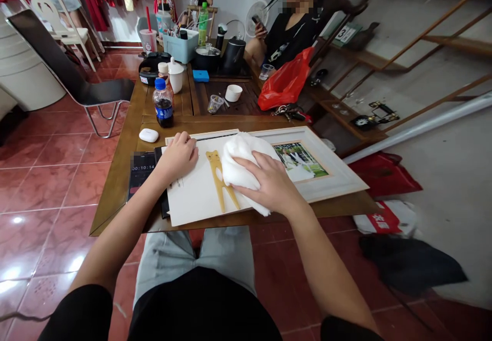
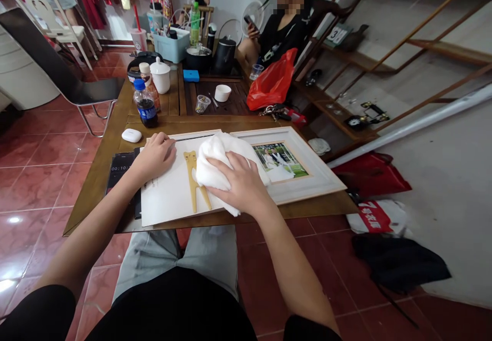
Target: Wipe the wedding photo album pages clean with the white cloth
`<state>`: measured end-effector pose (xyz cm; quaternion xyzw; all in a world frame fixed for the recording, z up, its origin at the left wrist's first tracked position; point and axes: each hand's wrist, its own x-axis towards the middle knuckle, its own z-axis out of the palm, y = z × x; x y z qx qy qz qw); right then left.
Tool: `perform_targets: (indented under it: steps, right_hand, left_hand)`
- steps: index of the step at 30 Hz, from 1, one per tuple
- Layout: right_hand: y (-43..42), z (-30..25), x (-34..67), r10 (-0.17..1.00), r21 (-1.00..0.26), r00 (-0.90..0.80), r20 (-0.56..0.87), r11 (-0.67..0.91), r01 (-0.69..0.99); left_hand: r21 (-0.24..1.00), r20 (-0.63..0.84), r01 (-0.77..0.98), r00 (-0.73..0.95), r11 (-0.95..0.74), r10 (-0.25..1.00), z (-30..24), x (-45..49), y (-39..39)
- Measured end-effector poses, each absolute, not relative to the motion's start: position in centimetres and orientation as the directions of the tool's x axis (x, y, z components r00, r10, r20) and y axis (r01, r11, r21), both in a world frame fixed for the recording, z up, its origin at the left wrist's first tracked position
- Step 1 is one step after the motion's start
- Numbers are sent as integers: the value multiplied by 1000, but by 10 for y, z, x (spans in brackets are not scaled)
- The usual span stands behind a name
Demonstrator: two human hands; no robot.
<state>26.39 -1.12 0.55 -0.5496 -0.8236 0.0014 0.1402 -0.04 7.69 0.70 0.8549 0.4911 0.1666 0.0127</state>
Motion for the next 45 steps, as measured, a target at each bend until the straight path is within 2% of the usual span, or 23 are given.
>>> perform_targets:
  steps: [8,16,21,27,33,45]
  right_hand:
    - [25,10,247,923,-211,-291,253,346,914]
    - [-18,-4,262,898,-176,-311,311,376,910]
    - [-32,-4,267,893,-152,-329,309,387,909]
    - [-2,8,255,931,-167,-301,207,337,927]
    - [20,8,243,929,-222,-242,279,308,925]
    - [-52,-6,263,893,-161,-297,337,366,917]
  left_hand:
    - [172,272,844,454,-507,848,8,-1,77]
    - [214,285,848,420,-484,862,5,1,75]
    - [200,269,846,439,-495,857,6,1,76]
    - [196,281,826,468,-528,838,6,-1,78]
    - [199,286,836,450,-512,846,6,-1,77]
    - [215,287,856,405,-470,868,6,3,73]
